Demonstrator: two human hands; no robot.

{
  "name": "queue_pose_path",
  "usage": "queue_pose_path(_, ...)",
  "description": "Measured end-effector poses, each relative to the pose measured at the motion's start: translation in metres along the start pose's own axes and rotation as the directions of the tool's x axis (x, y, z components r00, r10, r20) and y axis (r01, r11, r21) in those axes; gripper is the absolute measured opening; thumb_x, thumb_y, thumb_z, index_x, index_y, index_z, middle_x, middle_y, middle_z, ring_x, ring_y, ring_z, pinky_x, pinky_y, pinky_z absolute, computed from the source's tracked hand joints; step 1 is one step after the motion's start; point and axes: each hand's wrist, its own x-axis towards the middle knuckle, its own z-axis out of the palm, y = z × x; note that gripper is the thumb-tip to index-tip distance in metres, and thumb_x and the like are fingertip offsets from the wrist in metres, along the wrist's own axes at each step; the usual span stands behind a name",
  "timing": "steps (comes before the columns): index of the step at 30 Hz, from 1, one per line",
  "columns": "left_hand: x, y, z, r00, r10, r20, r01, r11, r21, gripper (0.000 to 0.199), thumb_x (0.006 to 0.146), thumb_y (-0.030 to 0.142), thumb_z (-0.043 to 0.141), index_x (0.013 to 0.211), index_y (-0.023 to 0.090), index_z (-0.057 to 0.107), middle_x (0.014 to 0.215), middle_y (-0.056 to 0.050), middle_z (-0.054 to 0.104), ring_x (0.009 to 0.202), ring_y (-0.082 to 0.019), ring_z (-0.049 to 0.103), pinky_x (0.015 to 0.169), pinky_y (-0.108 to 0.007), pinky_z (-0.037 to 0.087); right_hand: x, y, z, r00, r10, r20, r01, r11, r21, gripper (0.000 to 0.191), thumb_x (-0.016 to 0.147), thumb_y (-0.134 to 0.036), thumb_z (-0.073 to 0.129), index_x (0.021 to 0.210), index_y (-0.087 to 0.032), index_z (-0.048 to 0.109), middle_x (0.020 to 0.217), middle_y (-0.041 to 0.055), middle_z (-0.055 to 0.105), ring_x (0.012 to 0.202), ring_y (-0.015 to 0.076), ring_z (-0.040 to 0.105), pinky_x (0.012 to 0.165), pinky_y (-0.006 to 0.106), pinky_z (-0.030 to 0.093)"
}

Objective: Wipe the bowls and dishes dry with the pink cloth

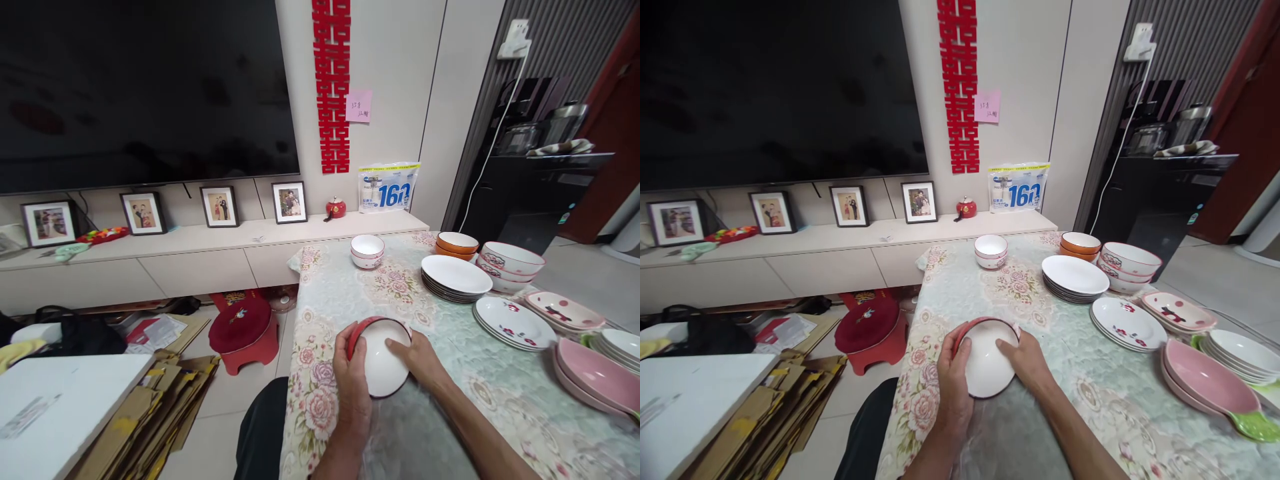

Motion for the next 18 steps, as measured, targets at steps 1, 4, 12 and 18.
queue_pose_path(1, 0.001, 0.001, 0.0, 1.0, 0.002, -0.02, -0.003, 0.999, -0.035, 0.045, 0.078, 0.041, 0.07, 0.116, 0.018, 0.063, 0.106, -0.01, 0.072, 0.093, -0.025, 0.068, 0.08, -0.035, 0.054, -0.002, 0.0, 0.002, 0.998, 0.021, 0.058, -0.024, 0.998, 0.052, 0.041, 0.069, -0.043, 0.07, 0.097, -0.014, 0.073, 0.085, 0.0087, 0.077, 0.079, 0.0289, 0.071, 0.067, 0.036, 0.057)
queue_pose_path(4, 0.002, 0.007, 0.0, 0.995, -0.003, -0.095, -0.007, 0.994, -0.109, 0.042, 0.081, 0.041, 0.067, 0.116, 0.019, 0.061, 0.103, -0.008, 0.072, 0.091, -0.023, 0.069, 0.08, -0.035, 0.055, -0.008, -0.005, 0.007, 0.974, 0.061, 0.219, -0.09, 0.988, 0.125, 0.04, 0.072, -0.049, 0.071, 0.09, -0.013, 0.07, 0.069, 0.006, 0.074, 0.059, 0.0225, 0.068, 0.051, 0.029, 0.052)
queue_pose_path(12, 0.004, 0.011, 0.004, 0.983, -0.1, -0.153, 0.07, 0.98, -0.188, 0.054, 0.075, 0.037, 0.07, 0.124, 0.018, 0.057, 0.092, -0.006, 0.074, 0.068, -0.02, 0.069, 0.063, -0.032, 0.055, -0.012, -0.016, 0.005, 0.951, 0.082, 0.298, -0.098, 0.994, 0.039, 0.045, 0.077, -0.061, 0.066, 0.081, -0.016, 0.061, 0.053, 0.0002, 0.062, 0.043, 0.0154, 0.057, 0.039, 0.024, 0.047)
queue_pose_path(18, 0.005, 0.005, 0.0, 0.987, 0.01, -0.162, -0.024, 0.996, -0.086, 0.045, 0.078, 0.043, 0.068, 0.116, 0.019, 0.063, 0.104, -0.009, 0.072, 0.096, -0.025, 0.069, 0.084, -0.038, 0.055, -0.013, -0.015, 0.007, 0.952, 0.117, 0.283, -0.125, 0.992, 0.01, 0.043, 0.074, -0.06, 0.065, 0.073, -0.018, 0.059, 0.046, -0.0008, 0.058, 0.037, 0.0138, 0.052, 0.034, 0.022, 0.041)
